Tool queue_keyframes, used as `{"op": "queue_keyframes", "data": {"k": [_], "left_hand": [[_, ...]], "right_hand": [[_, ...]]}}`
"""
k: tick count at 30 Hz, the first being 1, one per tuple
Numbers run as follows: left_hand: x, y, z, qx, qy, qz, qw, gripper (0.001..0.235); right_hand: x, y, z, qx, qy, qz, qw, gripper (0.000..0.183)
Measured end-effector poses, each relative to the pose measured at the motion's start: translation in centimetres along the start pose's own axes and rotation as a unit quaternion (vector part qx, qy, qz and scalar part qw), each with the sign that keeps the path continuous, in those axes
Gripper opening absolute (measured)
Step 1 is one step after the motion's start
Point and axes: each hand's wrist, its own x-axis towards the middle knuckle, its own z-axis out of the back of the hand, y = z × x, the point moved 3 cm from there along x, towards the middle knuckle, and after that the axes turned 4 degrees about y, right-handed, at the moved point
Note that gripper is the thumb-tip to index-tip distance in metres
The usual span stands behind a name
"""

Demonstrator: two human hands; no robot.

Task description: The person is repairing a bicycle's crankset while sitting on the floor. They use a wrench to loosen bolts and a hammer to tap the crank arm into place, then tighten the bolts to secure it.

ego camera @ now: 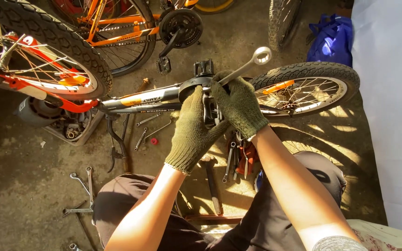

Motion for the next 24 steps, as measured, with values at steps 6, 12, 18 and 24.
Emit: {"op": "queue_keyframes", "data": {"k": [6,12,18,24], "left_hand": [[-0.2,2.0,0.3,-0.061,-0.02,0.042,0.997,0.086],[-0.1,3.9,-0.5,-0.087,-0.026,0.046,0.995,0.082],[-0.3,3.3,0.2,-0.163,-0.015,0.055,0.985,0.081],[-0.1,3.8,-0.3,-0.17,-0.02,0.049,0.984,0.074]], "right_hand": [[0.2,-1.6,0.6,-0.071,-0.016,0.121,0.99,0.005],[-0.3,0.2,1.4,-0.045,0.042,0.082,0.995,0.015],[-0.2,-3.0,-0.8,0.074,0.003,-0.081,0.994,0.026],[-1.4,-2.0,-2.8,0.446,-0.168,-0.364,0.8,0.043]]}}
